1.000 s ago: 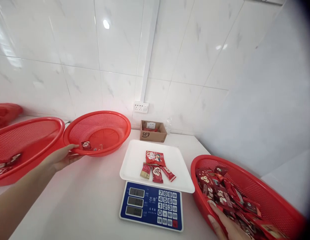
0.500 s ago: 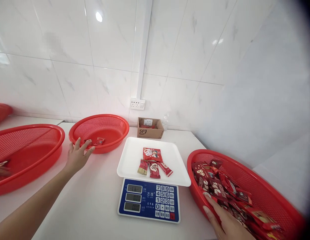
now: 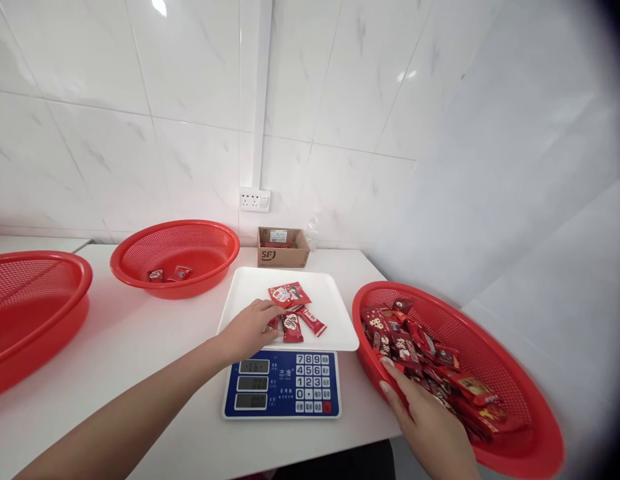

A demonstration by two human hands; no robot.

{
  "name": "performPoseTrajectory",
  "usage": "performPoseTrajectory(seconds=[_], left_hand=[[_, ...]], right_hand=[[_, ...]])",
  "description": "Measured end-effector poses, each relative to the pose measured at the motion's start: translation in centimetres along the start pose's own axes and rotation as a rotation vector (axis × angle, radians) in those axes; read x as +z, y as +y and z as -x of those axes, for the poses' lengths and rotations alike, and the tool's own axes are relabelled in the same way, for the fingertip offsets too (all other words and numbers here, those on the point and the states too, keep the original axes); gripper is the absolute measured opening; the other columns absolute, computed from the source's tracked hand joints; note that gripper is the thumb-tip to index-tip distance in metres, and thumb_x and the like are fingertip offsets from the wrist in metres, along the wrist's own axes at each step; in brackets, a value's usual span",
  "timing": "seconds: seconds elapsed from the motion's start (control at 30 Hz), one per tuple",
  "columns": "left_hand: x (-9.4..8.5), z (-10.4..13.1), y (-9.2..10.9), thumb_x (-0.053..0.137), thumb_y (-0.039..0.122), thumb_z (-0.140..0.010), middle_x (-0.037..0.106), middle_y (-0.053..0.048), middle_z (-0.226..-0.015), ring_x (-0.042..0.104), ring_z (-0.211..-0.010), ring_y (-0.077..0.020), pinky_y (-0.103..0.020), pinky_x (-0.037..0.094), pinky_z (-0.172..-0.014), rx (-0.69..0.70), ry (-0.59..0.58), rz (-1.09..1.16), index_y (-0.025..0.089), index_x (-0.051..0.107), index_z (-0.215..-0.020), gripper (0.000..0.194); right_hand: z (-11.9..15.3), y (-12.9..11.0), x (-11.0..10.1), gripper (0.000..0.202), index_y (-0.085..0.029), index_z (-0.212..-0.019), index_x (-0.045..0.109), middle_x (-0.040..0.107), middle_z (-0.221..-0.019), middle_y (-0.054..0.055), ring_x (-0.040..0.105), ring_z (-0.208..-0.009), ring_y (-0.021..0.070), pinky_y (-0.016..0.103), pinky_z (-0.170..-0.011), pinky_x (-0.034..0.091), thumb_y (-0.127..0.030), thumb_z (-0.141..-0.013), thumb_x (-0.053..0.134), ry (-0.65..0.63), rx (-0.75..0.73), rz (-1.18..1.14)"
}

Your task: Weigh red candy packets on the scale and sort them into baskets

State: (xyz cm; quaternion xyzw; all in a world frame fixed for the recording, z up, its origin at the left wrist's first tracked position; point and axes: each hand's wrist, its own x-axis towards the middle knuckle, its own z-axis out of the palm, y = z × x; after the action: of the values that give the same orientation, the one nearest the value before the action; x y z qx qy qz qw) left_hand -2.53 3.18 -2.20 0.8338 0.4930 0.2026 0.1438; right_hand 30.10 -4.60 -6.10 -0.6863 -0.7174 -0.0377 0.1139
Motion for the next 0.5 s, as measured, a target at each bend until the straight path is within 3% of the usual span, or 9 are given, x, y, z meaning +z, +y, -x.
performPoseTrajectory(seconds=[0.13, 0.27, 0.37, 0.5], left_hand=[[-0.4, -0.9, 0.5, 0.049, 0.015, -0.08, 0.062, -0.007, -0.11, 0.053, -0.107, -0.0239, -0.037, 0.046, -0.091, -0.006, -0.034, 0.016, 0.022, 0.062, -0.107, 0.031], [-0.6, -0.5, 0.4, 0.045, 0.013, -0.08, 0.056, -0.007, -0.122, 0.051, -0.114, -0.0226, -0.035, 0.045, -0.095, -0.017, -0.048, 0.064, 0.024, 0.057, -0.116, 0.039], [-0.4, -0.1, 0.8, 0.048, 0.026, -0.084, 0.047, -0.009, -0.133, 0.041, -0.125, -0.0259, -0.04, 0.039, -0.102, -0.014, -0.012, 0.059, 0.024, 0.051, -0.123, 0.039], [0.1, -1.4, 1.4, 0.049, 0.05, -0.084, 0.026, -0.007, -0.15, 0.012, -0.139, -0.0319, -0.051, 0.023, -0.109, 0.076, -0.036, -0.017, 0.028, 0.038, -0.136, 0.057]], right_hand=[[0.1, -0.3, -0.2, 0.043, -0.025, -0.121, 0.059, 0.068, -0.113, 0.004, 0.068, -0.094, 0.0223, 0.03, -0.066, 0.057, -0.043, -0.091, 0.034, 0.041, -0.006, 0.012], [0.0, -0.7, -0.7, 0.042, -0.024, -0.12, 0.059, 0.069, -0.112, 0.005, 0.068, -0.094, 0.0218, 0.03, -0.068, 0.057, -0.04, -0.091, 0.035, 0.053, -0.025, 0.002], [0.0, -1.0, -1.2, 0.043, -0.023, -0.121, 0.059, 0.069, -0.112, 0.005, 0.068, -0.094, 0.022, 0.03, -0.068, 0.056, -0.04, -0.092, 0.033, 0.022, 0.003, -0.002], [-0.1, -1.3, -1.5, 0.044, -0.024, -0.123, 0.057, 0.068, -0.114, 0.005, 0.067, -0.096, 0.0222, 0.031, -0.07, 0.055, -0.041, -0.092, 0.031, -0.01, 0.026, -0.01]])
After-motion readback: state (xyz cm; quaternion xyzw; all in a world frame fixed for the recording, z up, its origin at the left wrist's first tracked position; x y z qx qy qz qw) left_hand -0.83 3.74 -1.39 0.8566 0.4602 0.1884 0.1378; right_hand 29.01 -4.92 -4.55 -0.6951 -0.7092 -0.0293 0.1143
